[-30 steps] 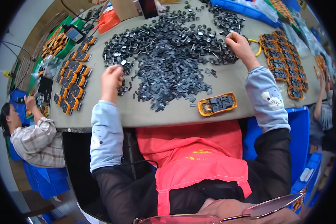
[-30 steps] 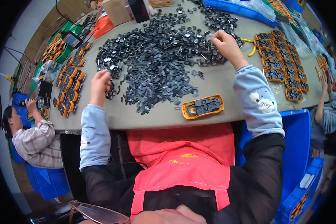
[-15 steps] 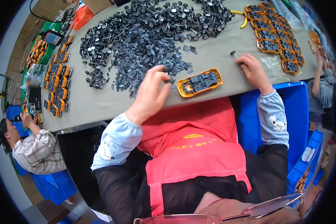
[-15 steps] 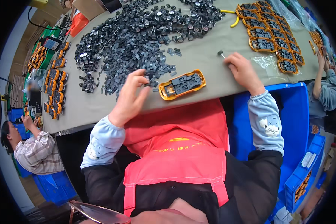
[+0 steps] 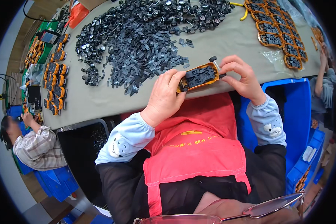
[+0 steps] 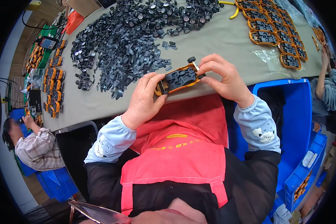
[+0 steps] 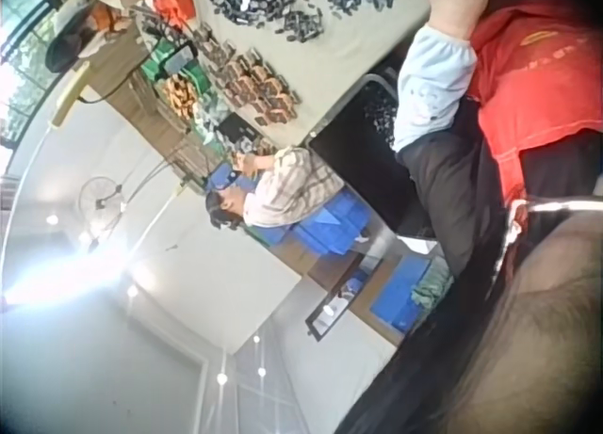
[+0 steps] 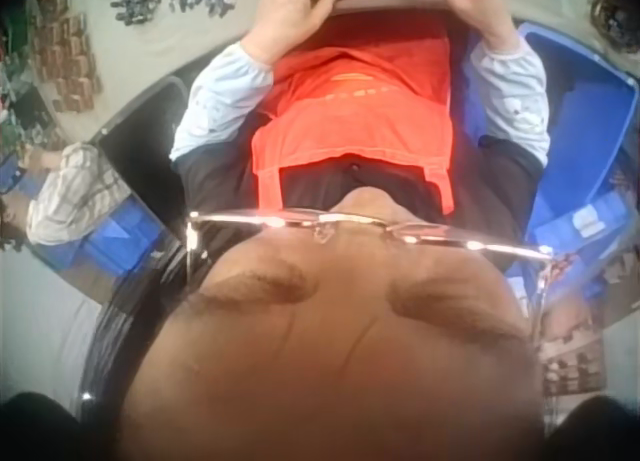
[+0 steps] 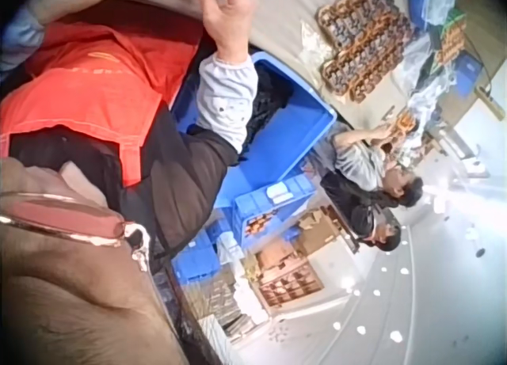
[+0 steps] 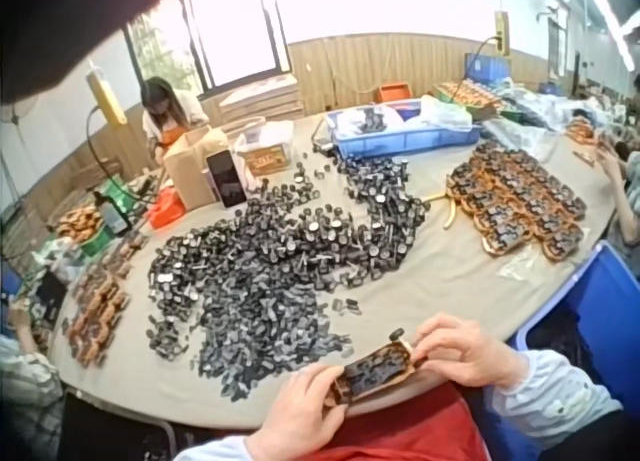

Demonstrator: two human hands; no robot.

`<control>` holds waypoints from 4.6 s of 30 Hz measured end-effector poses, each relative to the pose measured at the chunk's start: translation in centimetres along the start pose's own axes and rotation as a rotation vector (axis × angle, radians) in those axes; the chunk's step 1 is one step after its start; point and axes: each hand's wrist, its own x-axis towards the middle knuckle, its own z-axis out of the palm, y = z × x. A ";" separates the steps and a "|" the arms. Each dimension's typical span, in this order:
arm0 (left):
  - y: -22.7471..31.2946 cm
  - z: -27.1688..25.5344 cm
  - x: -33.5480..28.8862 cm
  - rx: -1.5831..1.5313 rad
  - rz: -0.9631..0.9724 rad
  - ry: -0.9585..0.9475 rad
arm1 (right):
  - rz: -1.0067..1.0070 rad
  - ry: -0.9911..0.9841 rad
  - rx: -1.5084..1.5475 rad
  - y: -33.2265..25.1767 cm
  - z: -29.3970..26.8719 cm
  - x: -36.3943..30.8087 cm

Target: The person assembles toy cars by retrieving car bodies and base plates, installing wheel axles and covers by hand, and placing the assembled cars onto the table.

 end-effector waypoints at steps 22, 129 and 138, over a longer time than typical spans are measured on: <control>-1.6 -0.1 1.3 -0.093 0.058 -0.059 | -0.021 -0.337 -0.188 -0.2 1.2 1.9; -3.3 0.9 -0.2 -0.134 0.073 0.091 | 0.249 0.222 -0.599 4.3 -3.4 -3.7; -3.4 0.8 -0.3 -0.130 0.072 0.098 | -0.250 -0.379 -0.426 -3.5 0.8 4.7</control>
